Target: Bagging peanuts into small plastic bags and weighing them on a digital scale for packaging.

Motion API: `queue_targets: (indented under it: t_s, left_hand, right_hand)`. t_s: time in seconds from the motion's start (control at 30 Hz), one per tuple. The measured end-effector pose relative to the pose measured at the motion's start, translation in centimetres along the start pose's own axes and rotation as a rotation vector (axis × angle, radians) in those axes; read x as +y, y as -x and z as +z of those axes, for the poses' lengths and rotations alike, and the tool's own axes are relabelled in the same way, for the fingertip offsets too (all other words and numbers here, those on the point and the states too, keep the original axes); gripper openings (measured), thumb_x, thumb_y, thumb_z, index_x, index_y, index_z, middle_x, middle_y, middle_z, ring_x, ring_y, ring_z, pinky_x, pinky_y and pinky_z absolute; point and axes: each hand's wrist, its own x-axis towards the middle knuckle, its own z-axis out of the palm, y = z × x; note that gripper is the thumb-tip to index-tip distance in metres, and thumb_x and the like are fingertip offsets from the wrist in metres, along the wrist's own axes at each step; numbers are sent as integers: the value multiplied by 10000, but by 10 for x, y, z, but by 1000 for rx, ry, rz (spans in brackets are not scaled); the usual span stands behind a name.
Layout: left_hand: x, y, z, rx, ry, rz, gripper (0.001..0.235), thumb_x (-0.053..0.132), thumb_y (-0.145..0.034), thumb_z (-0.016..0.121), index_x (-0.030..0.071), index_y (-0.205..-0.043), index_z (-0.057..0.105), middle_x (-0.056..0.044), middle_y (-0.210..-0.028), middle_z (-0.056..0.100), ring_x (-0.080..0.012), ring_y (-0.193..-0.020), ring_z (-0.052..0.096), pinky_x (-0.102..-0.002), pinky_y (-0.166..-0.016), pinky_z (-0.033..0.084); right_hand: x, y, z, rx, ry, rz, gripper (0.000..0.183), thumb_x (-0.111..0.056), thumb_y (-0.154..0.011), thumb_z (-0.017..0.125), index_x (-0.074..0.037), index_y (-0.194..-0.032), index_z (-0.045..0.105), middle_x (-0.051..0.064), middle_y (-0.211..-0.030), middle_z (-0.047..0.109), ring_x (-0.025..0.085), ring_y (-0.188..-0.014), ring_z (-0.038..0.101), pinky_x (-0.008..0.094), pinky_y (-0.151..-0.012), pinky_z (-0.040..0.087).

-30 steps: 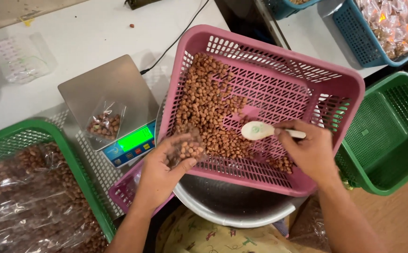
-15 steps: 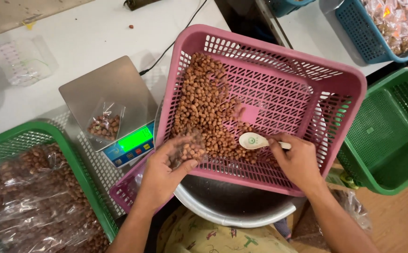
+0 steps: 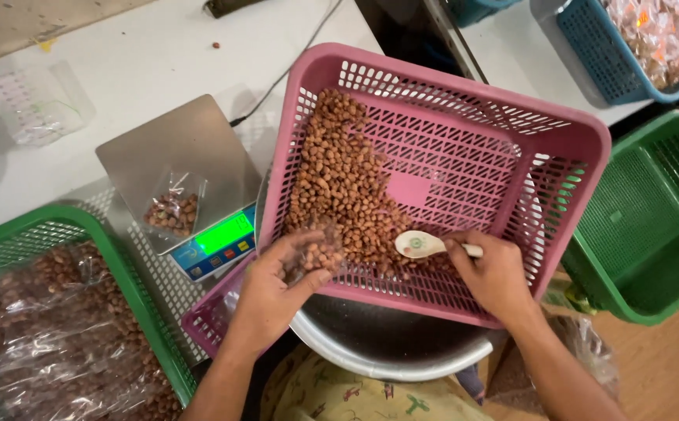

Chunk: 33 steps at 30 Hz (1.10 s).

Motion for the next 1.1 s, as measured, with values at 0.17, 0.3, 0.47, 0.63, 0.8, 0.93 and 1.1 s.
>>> queue_targets:
  t_s: [0.17, 0.3, 0.47, 0.63, 0.8, 0.93, 1.1]
  left_hand:
    - [7, -2, -1, -1, -53, -53, 489, 46, -780, 800, 174, -1241, 699, -77, -1253, 793, -213, -1145, 779, -328, -1005, 635]
    - [3, 2, -2, -10, -68, -12, 482, 76, -795, 791, 167, -1258, 692, -72, -1278, 775, -208, -1157, 762, -325, -1018, 617]
    - [3, 2, -2, -31, -65, -3, 468, 77, -808, 779, 158, -1259, 683, -68, -1252, 784, -202, -1140, 768, -320, -1014, 623]
    - [7, 3, -4, -18, -131, -80, 486, 105, -795, 787, 233, -1254, 695, -59, -1265, 788, -216, -1167, 764, -358, -1008, 631]
    - [5, 4, -4, -20, -124, -45, 485, 131, -790, 796, 212, -1257, 693, -57, -1260, 789, -211, -1151, 772, -339, -995, 638]
    - [8, 3, -7, -36, -137, -82, 493, 152, -799, 794, 249, -1270, 683, -55, -1300, 772, -234, -1184, 756, -369, -1001, 641]
    - [8, 2, -5, -33, -143, -73, 494, 143, -793, 796, 243, -1266, 692, -61, -1268, 788, -227, -1159, 771, -355, -984, 648]
  right_hand:
    - [-21, -1, -25, 115, 29, -165, 158, -139, -974, 663, -88, -1067, 781, 30, -1014, 802, 167, -907, 755, 321, -806, 555]
    - [-30, 7, -36, 103, -22, -68, 169, -93, -981, 663, -19, -1083, 775, 115, -901, 795, 95, -366, 472, 228, -282, 371]
    - [-8, 6, 8, -32, 105, -164, 177, -151, -939, 690, -79, -1081, 767, 85, -1018, 806, 212, -807, 772, 367, -793, 638]
    - [-19, 4, -6, 36, 71, -267, 159, -51, -940, 662, -64, -1075, 746, 88, -1011, 799, 199, -809, 773, 340, -759, 659]
    - [-27, 7, -20, 37, 76, -144, 162, -72, -960, 674, -48, -1092, 764, 109, -1046, 800, 164, -704, 729, 263, -578, 626]
    - [3, 1, 18, 40, 54, -256, 142, -142, -975, 657, -54, -1046, 743, 61, -976, 794, 226, -871, 758, 374, -775, 563]
    - [-18, 5, -19, 54, 144, -281, 121, -15, -975, 660, -8, -1061, 745, 137, -988, 803, 201, -703, 773, 246, -632, 705]
